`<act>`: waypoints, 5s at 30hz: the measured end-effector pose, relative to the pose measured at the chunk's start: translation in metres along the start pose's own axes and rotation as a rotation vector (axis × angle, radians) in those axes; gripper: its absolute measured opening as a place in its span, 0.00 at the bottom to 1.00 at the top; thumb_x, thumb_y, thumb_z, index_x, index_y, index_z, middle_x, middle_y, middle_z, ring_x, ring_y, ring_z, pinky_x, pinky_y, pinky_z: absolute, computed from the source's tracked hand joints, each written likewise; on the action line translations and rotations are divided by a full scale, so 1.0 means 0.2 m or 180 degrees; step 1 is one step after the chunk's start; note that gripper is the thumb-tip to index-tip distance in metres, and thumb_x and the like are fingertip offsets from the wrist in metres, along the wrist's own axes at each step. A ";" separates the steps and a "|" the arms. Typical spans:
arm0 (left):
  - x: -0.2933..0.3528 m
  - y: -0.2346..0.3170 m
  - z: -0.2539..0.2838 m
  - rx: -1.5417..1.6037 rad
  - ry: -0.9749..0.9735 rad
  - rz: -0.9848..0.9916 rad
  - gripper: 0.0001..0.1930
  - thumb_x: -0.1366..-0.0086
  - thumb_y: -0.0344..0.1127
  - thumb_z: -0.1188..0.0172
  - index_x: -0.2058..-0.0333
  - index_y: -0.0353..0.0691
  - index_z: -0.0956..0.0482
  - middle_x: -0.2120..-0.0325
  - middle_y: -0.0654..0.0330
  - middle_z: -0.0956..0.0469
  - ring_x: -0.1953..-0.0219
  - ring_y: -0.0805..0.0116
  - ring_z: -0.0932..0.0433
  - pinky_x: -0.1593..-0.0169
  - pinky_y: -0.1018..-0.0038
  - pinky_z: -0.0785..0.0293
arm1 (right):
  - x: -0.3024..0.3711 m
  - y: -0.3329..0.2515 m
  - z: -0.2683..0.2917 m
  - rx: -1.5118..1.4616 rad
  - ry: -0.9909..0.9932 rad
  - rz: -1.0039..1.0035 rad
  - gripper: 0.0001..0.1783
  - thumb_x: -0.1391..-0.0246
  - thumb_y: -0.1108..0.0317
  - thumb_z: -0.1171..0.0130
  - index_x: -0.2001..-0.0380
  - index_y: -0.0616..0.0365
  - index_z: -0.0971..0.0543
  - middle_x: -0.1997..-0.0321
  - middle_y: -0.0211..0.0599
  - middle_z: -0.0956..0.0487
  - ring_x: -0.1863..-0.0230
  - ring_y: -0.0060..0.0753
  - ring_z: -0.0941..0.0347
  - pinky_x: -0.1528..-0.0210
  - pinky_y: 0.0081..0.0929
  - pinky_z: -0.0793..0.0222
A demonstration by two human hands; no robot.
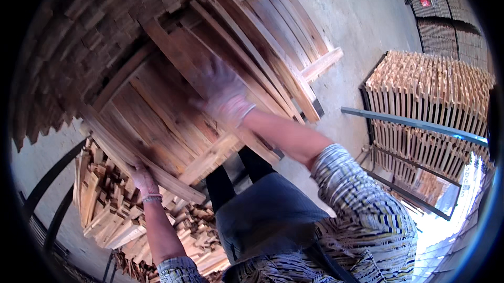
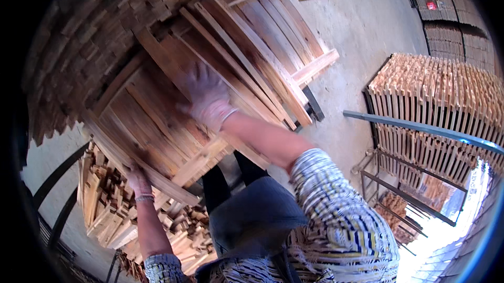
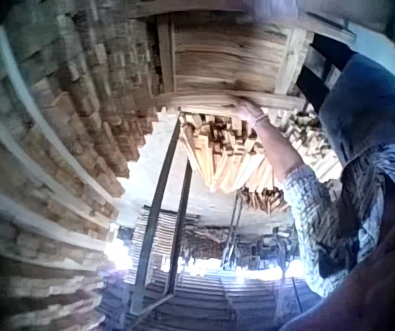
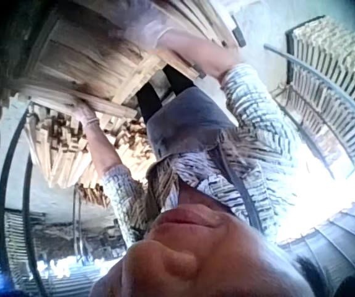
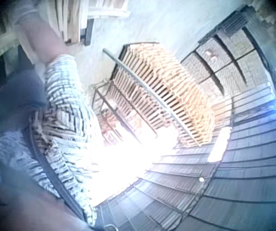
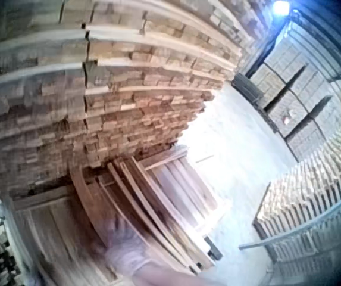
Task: The person repeatedly picks up small wooden planks from a pile on the floor and places them onto a growing stack on a metal rack. The person wears gloves and handles the planks by hand, arranging them in layers.
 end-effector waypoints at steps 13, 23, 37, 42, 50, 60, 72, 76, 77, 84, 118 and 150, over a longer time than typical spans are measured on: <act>0.01 0.11 -0.08 0.0102 -0.0041 0.0092 0.39 0.26 0.50 0.49 0.29 0.32 0.55 0.34 0.46 0.39 0.38 0.58 0.33 0.38 0.71 0.35 | 0.17 0.21 -0.13 -0.0800 0.0364 0.0270 0.38 0.48 0.69 0.45 0.33 0.59 0.42 0.33 0.59 0.39 0.32 0.60 0.41 0.30 0.43 0.43; 0.02 0.16 -0.11 0.0061 -0.0041 -0.0079 0.38 0.26 0.49 0.50 0.30 0.30 0.53 0.36 0.43 0.36 0.38 0.55 0.33 0.36 0.70 0.39 | 0.22 0.19 -0.29 0.0703 0.0334 0.0019 0.42 0.50 0.61 0.39 0.32 0.51 0.42 0.43 0.56 0.30 0.48 0.59 0.30 0.45 0.50 0.31; -0.05 -0.01 0.08 0.0020 0.0187 -0.0344 0.37 0.29 0.44 0.43 0.28 0.43 0.52 0.43 0.51 0.27 0.49 0.63 0.26 0.48 0.72 0.28 | 0.39 -0.26 -0.39 -0.0516 -0.0030 0.0412 0.44 0.48 0.50 0.41 0.30 0.49 0.43 0.38 0.65 0.34 0.36 0.64 0.37 0.34 0.50 0.40; -0.06 -0.03 0.10 0.0111 -0.0056 -0.0172 0.37 0.29 0.39 0.43 0.28 0.45 0.52 0.50 0.53 0.24 0.57 0.65 0.24 0.54 0.72 0.25 | 0.33 -0.91 -0.62 -0.0511 -0.0683 0.0399 0.38 0.42 0.49 0.48 0.31 0.49 0.42 0.31 0.61 0.42 0.30 0.67 0.47 0.31 0.53 0.45; -0.01 0.03 0.17 -0.0006 0.0069 -0.0054 0.34 0.28 0.37 0.45 0.29 0.43 0.51 0.48 0.50 0.24 0.53 0.64 0.23 0.51 0.70 0.24 | 0.32 -1.13 -0.92 -0.1907 -0.1172 0.0329 0.35 0.35 0.51 0.55 0.30 0.55 0.46 0.30 0.63 0.42 0.29 0.64 0.47 0.28 0.45 0.49; -0.14 0.04 0.39 -0.0823 0.0189 -0.0419 0.37 0.34 0.48 0.38 0.32 0.40 0.41 0.44 0.47 0.26 0.47 0.58 0.24 0.45 0.67 0.27 | 0.39 -1.34 -1.21 -0.2588 -0.1320 -0.0063 0.43 0.35 0.49 0.58 0.28 0.66 0.56 0.26 0.63 0.50 0.24 0.55 0.56 0.25 0.36 0.58; -0.13 0.16 0.36 0.0349 -0.0325 0.0096 0.37 0.31 0.36 0.42 0.29 0.44 0.51 0.43 0.49 0.29 0.48 0.59 0.26 0.47 0.67 0.25 | 0.33 -1.43 -1.25 -0.2769 -0.1456 -0.0147 0.43 0.36 0.52 0.57 0.29 0.67 0.56 0.27 0.66 0.50 0.25 0.57 0.54 0.26 0.37 0.57; -0.10 0.17 0.30 0.0834 -0.0492 0.0449 0.36 0.30 0.32 0.44 0.29 0.43 0.52 0.44 0.49 0.28 0.49 0.59 0.25 0.48 0.66 0.24 | 0.34 -1.36 -1.30 -0.2585 -0.1356 -0.0148 0.43 0.36 0.51 0.56 0.29 0.69 0.55 0.26 0.65 0.51 0.25 0.58 0.54 0.25 0.38 0.58; -0.09 0.17 0.31 0.0639 -0.0478 0.0367 0.35 0.30 0.32 0.43 0.30 0.43 0.51 0.46 0.50 0.28 0.51 0.60 0.25 0.49 0.66 0.23 | 0.34 -1.37 -1.24 -0.2462 -0.0893 0.0073 0.42 0.37 0.51 0.58 0.28 0.64 0.56 0.26 0.63 0.51 0.24 0.57 0.54 0.25 0.38 0.58; -0.15 0.12 0.26 0.1480 -0.0731 0.0439 0.36 0.33 0.34 0.37 0.33 0.39 0.47 0.47 0.50 0.27 0.50 0.60 0.25 0.50 0.66 0.23 | 0.37 -1.37 -1.32 -0.2587 -0.1768 -0.0318 0.44 0.36 0.48 0.60 0.27 0.58 0.62 0.27 0.65 0.48 0.28 0.56 0.45 0.27 0.35 0.51; -0.29 -0.07 0.39 0.1037 -0.0617 0.0380 0.26 0.30 0.40 0.43 0.38 0.38 0.37 0.54 0.54 0.23 0.57 0.61 0.22 0.54 0.66 0.23 | 0.29 0.19 -0.48 -0.0310 -0.0304 -0.0006 0.51 0.48 0.50 0.42 0.28 0.61 0.51 0.32 0.62 0.38 0.32 0.58 0.39 0.33 0.43 0.39; -0.19 -0.02 0.29 0.0663 -0.0731 0.0443 0.24 0.30 0.47 0.45 0.43 0.37 0.31 0.57 0.55 0.20 0.61 0.62 0.20 0.58 0.69 0.22 | 0.25 -1.18 -1.13 -0.1519 -0.0907 0.0598 0.49 0.40 0.51 0.46 0.27 0.56 0.60 0.36 0.62 0.31 0.39 0.58 0.30 0.40 0.39 0.33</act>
Point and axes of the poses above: each hand's wrist, its own x-axis away from the middle knuckle, its own z-axis out of the back of the hand, y = z × x, the point moved 9 cm from there along -x, towards the middle knuckle
